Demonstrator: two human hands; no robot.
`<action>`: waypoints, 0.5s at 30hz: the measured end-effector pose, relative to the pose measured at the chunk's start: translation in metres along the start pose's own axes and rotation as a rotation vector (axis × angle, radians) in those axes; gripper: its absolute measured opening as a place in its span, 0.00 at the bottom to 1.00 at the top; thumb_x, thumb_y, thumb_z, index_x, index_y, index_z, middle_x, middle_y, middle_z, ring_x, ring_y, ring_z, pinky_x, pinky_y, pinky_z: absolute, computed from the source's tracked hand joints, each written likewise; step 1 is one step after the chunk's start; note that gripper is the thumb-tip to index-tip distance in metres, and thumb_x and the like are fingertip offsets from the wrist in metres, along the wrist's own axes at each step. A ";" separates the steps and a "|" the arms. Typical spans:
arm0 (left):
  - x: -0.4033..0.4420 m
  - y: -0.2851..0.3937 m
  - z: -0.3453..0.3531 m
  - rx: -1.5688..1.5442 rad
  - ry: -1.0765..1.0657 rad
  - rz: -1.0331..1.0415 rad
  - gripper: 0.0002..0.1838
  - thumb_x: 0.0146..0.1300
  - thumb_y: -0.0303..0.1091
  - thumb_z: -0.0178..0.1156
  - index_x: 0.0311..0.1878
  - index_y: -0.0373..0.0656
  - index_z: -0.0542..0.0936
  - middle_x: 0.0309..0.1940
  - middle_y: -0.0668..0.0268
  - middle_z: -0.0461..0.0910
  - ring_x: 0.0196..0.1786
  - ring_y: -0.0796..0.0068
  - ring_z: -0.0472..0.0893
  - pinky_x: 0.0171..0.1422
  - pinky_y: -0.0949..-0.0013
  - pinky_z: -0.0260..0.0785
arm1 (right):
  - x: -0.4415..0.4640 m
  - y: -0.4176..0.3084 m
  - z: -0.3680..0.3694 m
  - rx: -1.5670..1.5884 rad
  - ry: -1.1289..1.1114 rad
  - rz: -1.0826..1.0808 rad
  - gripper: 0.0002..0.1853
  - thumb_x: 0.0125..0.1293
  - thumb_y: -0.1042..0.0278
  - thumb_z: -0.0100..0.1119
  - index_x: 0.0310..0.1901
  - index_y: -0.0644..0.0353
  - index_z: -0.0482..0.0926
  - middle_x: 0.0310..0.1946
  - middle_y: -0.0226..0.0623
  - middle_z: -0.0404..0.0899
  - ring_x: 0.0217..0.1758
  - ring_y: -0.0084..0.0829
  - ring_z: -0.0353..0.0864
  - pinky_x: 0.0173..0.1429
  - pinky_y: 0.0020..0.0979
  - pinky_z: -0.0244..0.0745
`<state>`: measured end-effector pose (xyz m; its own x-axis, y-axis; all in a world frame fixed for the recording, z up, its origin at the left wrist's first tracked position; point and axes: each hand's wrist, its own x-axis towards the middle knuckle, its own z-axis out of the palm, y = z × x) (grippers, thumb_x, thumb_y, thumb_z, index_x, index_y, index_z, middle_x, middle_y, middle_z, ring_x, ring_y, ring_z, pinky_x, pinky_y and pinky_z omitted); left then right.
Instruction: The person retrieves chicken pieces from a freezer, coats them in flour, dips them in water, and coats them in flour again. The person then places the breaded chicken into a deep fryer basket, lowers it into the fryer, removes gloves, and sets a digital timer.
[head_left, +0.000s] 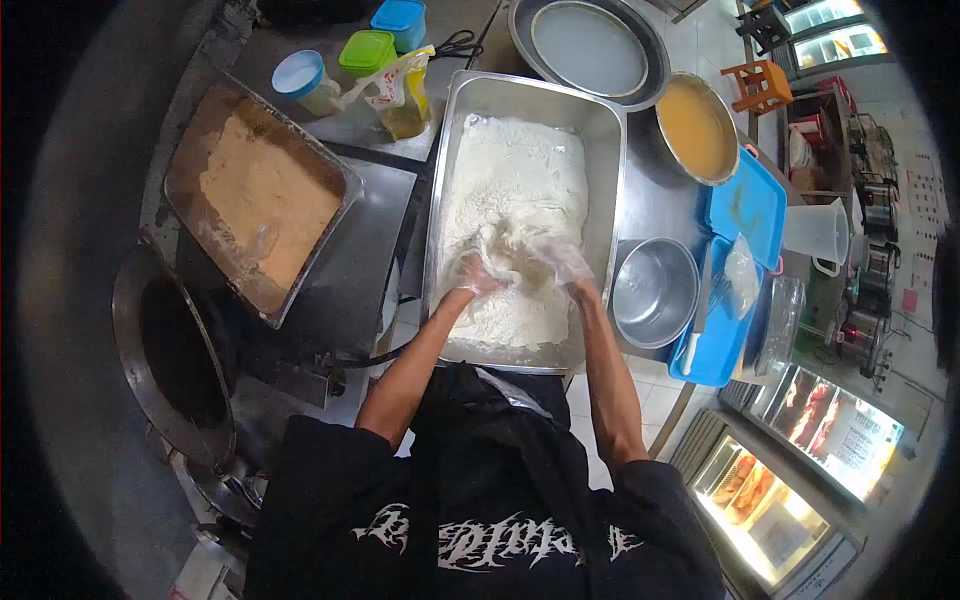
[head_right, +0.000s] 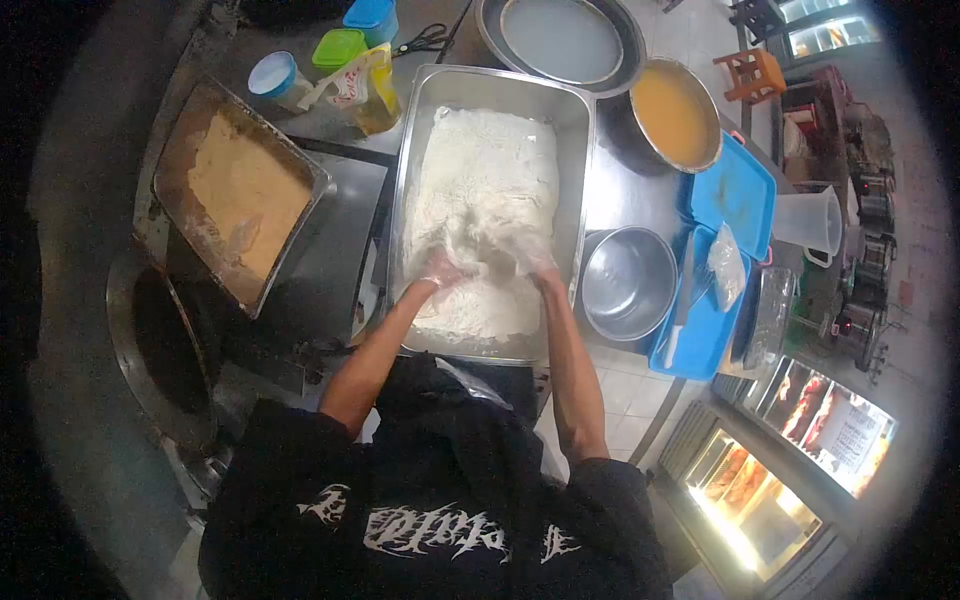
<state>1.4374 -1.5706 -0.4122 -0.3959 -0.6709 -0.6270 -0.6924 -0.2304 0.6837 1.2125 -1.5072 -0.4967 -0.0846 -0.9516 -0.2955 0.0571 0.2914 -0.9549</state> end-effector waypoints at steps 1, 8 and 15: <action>0.025 -0.032 0.031 0.105 0.104 0.074 0.67 0.30 0.57 0.73 0.69 0.37 0.45 0.66 0.47 0.54 0.69 0.51 0.54 0.75 0.59 0.40 | 0.002 0.001 0.001 -0.110 0.007 0.019 0.19 0.61 0.58 0.55 0.49 0.59 0.75 0.50 0.35 0.72 0.54 0.32 0.71 0.62 0.32 0.63; 0.093 -0.084 0.114 0.192 0.065 0.154 0.58 0.37 0.48 0.70 0.69 0.37 0.47 0.68 0.46 0.48 0.71 0.49 0.47 0.75 0.58 0.36 | 0.008 0.005 0.076 -0.713 -0.044 -0.021 0.23 0.55 0.58 0.61 0.50 0.60 0.73 0.48 0.35 0.72 0.54 0.34 0.71 0.64 0.32 0.59; 0.041 -0.055 0.066 -0.438 -0.195 0.188 0.43 0.45 0.39 0.71 0.64 0.40 0.61 0.55 0.58 0.72 0.57 0.66 0.71 0.64 0.67 0.62 | -0.021 0.006 0.030 -0.033 0.022 -0.047 0.29 0.55 0.68 0.62 0.58 0.62 0.64 0.48 0.37 0.72 0.53 0.29 0.70 0.59 0.30 0.66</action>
<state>1.4193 -1.5393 -0.5001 -0.6233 -0.5950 -0.5075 -0.2975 -0.4197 0.8575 1.2446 -1.4884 -0.4958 -0.1083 -0.9620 -0.2508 0.0199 0.2501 -0.9680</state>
